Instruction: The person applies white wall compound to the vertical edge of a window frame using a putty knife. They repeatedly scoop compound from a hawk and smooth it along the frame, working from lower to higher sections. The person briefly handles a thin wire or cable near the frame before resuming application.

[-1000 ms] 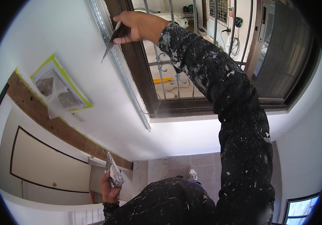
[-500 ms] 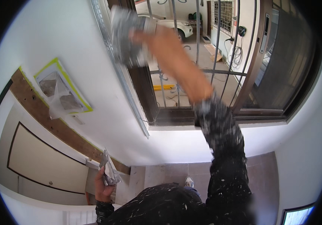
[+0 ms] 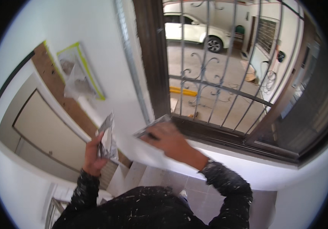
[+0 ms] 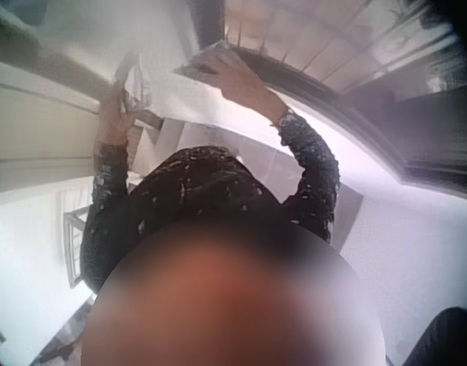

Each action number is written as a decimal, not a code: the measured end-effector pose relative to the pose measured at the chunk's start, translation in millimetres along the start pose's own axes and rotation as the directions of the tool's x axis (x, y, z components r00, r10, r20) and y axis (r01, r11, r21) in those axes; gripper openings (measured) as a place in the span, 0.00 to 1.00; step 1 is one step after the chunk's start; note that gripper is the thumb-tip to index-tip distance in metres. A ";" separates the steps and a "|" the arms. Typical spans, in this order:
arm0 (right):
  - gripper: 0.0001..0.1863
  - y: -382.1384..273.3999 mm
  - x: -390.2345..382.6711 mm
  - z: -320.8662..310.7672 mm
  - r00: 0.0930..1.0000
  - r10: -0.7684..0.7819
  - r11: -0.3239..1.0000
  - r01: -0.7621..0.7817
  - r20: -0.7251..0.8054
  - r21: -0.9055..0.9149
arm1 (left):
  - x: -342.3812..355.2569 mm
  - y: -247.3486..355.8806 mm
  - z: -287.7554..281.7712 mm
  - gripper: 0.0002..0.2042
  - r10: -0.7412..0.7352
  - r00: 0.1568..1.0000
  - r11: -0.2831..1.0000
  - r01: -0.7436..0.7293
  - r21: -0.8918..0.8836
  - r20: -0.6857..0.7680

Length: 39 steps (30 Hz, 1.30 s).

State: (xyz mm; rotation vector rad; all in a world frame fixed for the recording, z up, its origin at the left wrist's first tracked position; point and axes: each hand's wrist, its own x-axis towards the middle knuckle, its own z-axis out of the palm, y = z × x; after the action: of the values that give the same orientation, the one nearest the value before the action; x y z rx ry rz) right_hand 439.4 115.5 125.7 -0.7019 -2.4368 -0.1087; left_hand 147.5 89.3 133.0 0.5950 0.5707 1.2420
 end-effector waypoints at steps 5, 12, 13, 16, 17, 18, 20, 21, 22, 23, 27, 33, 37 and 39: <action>0.29 29.9 -5.6 -74.6 0.997 -0.078 0.991 0.078 0.008 -0.105 | 13.9 20.3 27.6 0.23 -0.029 0.999 0.953 0.014 0.302 0.042; 0.22 16.3 24.4 -116.6 0.984 -0.169 0.981 0.174 0.064 -0.083 | 21.9 13.6 68.6 0.22 -0.117 0.991 0.904 0.083 0.420 0.056; 0.22 14.8 26.5 -116.9 0.980 -0.175 0.981 0.182 0.100 -0.070 | 22.9 12.3 69.2 0.22 -0.126 0.989 0.903 0.083 0.421 0.075; 0.22 12.5 23.7 -116.4 0.964 -0.200 0.977 0.211 0.177 -0.043 | 25.2 10.5 63.9 0.23 -0.129 0.988 0.884 0.075 0.461 0.085; 0.22 12.1 20.6 -114.7 0.958 -0.211 0.974 0.224 0.193 -0.045 | 24.5 11.5 60.2 0.23 -0.109 0.992 0.865 0.064 0.497 0.062; 0.22 12.8 17.7 -111.8 0.954 -0.219 0.971 0.235 0.202 -0.054 | 24.6 15.3 56.0 0.23 -0.093 0.994 0.844 0.049 0.535 0.056; 0.23 12.0 8.2 -102.4 0.973 -0.096 0.987 0.120 0.210 -0.105 | 20.9 27.8 44.7 0.23 0.021 0.998 0.895 -0.044 0.445 0.057; 0.23 13.0 5.2 -94.2 0.977 -0.028 0.990 0.056 0.212 -0.126 | 17.8 33.3 37.3 0.23 0.066 0.993 0.923 -0.097 0.374 0.096; 0.21 18.1 7.9 -81.9 0.992 0.045 0.996 -0.034 0.122 -0.085 | 15.6 36.5 29.4 0.23 0.151 0.982 0.918 -0.182 0.353 0.113; 0.20 20.6 12.0 -65.5 0.984 0.176 0.982 -0.172 -0.037 0.082 | 12.2 40.7 20.4 0.23 0.148 0.987 0.911 -0.161 0.379 0.062; 0.19 28.7 48.6 4.1 0.702 0.580 0.786 -0.348 -0.414 0.511 | 0.5 46.6 -15.9 0.21 0.103 0.994 0.942 -0.111 0.317 0.041; 0.22 36.3 145.5 46.1 0.442 0.525 0.847 -0.355 -0.728 0.395 | -23.7 57.1 -49.6 0.19 0.087 0.996 0.955 -0.081 0.284 -0.011; 0.21 37.2 183.7 52.5 0.384 0.491 0.852 -0.400 -0.782 0.338 | -40.2 70.6 -70.4 0.18 0.097 0.995 0.955 -0.086 0.283 -0.026; 0.21 38.1 192.7 58.3 0.383 0.495 0.844 -0.426 -0.779 0.327 | -47.8 78.8 -82.6 0.18 0.100 0.994 0.955 -0.087 0.284 -0.033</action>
State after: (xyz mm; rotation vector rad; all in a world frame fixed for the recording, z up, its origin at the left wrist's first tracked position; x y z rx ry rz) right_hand 296.5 250.2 183.9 -0.9835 -1.2144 -0.1009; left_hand 25.5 68.4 131.8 0.8417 0.7740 1.2754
